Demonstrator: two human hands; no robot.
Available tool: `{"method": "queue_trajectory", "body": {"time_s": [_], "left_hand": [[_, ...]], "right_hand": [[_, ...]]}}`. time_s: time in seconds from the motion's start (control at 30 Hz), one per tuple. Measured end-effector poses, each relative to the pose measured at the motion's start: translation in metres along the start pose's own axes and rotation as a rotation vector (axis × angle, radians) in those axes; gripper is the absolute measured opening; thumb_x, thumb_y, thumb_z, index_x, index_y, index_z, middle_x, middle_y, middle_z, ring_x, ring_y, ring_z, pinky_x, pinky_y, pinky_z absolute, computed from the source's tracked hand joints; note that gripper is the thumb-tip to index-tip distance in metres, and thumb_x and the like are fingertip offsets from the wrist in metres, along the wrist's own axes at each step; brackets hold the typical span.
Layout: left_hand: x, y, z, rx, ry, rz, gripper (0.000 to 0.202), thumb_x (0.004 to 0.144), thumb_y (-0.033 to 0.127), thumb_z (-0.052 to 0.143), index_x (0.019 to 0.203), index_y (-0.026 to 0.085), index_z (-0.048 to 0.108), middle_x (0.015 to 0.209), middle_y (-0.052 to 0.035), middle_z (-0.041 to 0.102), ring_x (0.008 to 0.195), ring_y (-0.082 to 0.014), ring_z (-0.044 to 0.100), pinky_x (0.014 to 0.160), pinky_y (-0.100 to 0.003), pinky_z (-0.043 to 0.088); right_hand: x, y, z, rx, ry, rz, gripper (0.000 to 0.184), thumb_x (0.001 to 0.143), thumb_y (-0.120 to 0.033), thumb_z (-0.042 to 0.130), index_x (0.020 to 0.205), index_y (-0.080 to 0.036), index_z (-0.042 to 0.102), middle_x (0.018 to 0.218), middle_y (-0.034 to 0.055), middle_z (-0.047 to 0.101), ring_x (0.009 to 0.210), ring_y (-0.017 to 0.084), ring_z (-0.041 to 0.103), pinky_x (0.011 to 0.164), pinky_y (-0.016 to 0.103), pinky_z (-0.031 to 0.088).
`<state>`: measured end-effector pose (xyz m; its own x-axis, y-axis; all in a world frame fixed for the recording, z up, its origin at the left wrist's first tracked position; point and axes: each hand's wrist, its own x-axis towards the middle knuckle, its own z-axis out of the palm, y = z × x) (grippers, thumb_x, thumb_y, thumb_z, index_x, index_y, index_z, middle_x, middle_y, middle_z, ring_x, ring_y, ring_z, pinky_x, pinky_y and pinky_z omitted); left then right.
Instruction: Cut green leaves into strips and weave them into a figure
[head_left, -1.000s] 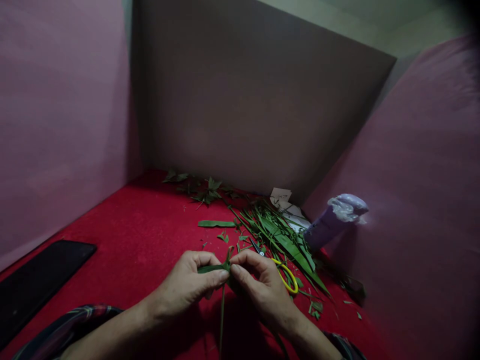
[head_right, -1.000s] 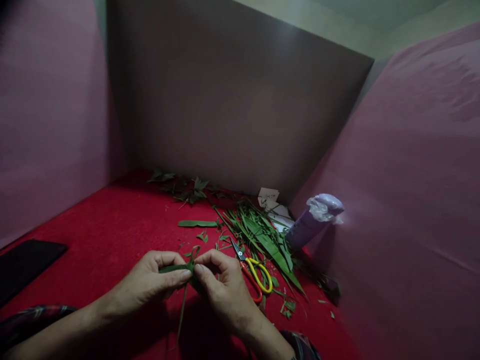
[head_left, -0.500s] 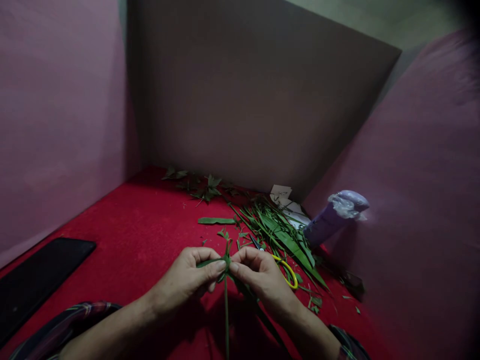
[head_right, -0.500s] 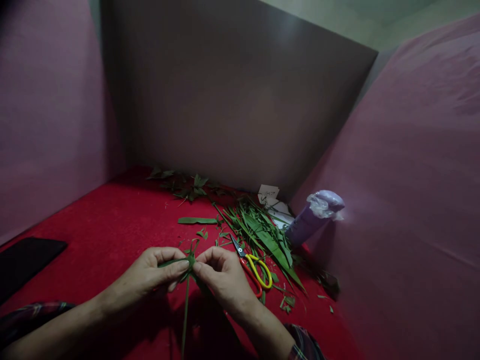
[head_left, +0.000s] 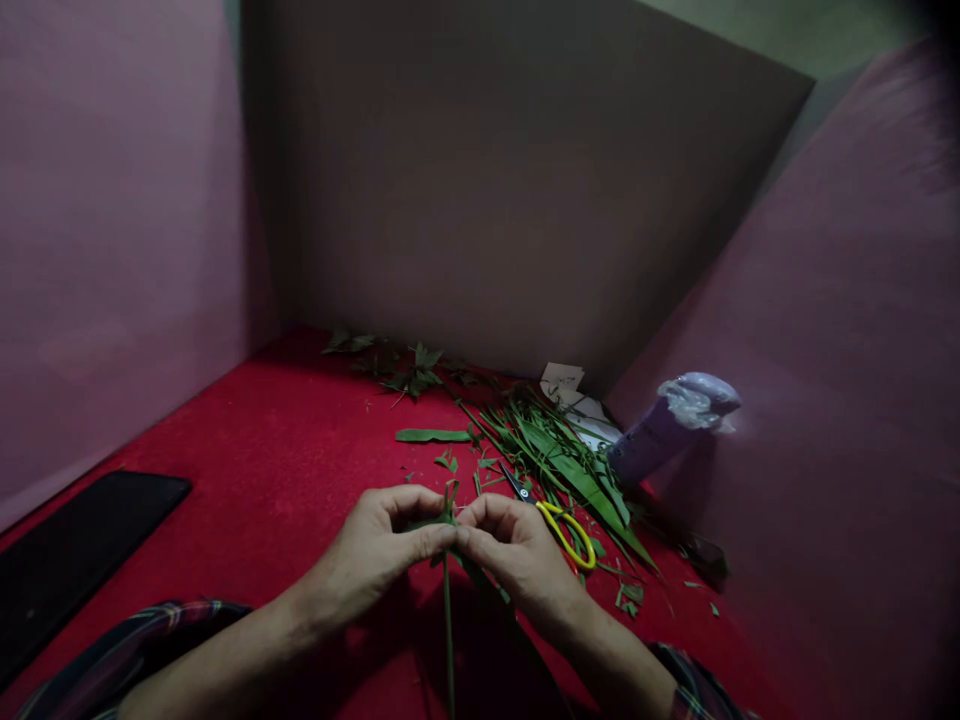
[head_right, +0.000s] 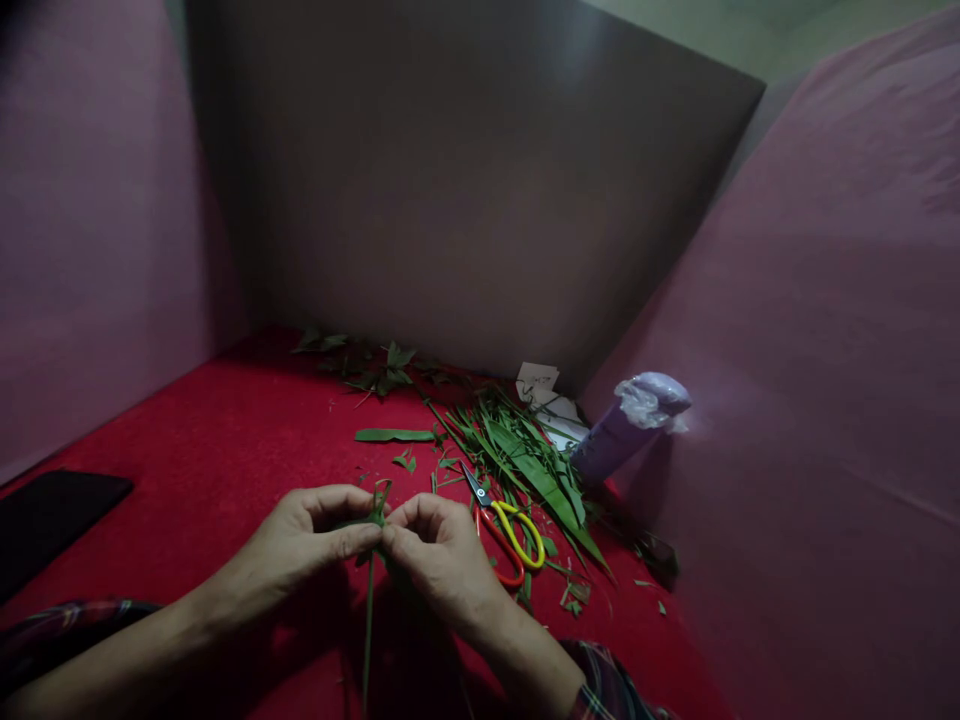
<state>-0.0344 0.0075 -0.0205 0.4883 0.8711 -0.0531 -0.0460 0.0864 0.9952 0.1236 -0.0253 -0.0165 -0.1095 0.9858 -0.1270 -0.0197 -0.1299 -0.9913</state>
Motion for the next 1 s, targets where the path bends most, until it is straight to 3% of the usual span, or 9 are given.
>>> {"method": "queue_trajectory", "body": {"time_s": [0.3,0.73,0.9,1.0], "left_hand": [[0.0,-0.004,-0.001,-0.068,-0.015,0.009,0.014,0.07,0.026,0.065,0.065,0.013,0.06,0.058,0.0037,0.051,0.056,-0.008,0.042,0.054,-0.02,0.034],[0.002,-0.006,0.001,-0.092,0.061,-0.099,0.02,0.059,0.027,0.072,0.058,0.013,0.058,0.048,0.0041,0.054,0.045,-0.0077,0.045,0.047,-0.02,0.034],[0.004,-0.008,-0.001,-0.149,-0.02,-0.104,0.019,0.058,0.025,0.074,0.069,0.013,0.064,0.056,0.0031,0.058,0.051,-0.0086,0.049,0.052,-0.021,0.037],[0.004,-0.006,-0.002,-0.122,-0.042,-0.083,0.013,0.061,0.023,0.071,0.065,0.013,0.065,0.053,0.003,0.057,0.05,-0.008,0.047,0.052,-0.02,0.036]], "right_hand": [[-0.004,0.006,-0.002,-0.105,0.005,-0.113,0.021,0.076,-0.032,0.061,0.069,-0.013,0.055,0.056,-0.0051,0.044,0.051,0.007,0.033,0.048,0.02,0.026],[-0.011,0.008,0.001,-0.297,0.04,-0.201,0.016,0.082,-0.022,0.049,0.068,-0.017,0.046,0.062,-0.0048,0.042,0.058,0.009,0.037,0.053,0.021,0.031],[-0.012,0.009,0.002,-0.244,0.034,-0.195,0.016,0.082,-0.022,0.05,0.067,-0.018,0.045,0.061,-0.0049,0.041,0.057,0.009,0.034,0.052,0.02,0.03],[-0.011,0.009,0.002,-0.216,0.017,-0.188,0.018,0.082,-0.026,0.05,0.067,-0.018,0.046,0.061,-0.0047,0.042,0.057,0.009,0.035,0.052,0.021,0.03]]}}
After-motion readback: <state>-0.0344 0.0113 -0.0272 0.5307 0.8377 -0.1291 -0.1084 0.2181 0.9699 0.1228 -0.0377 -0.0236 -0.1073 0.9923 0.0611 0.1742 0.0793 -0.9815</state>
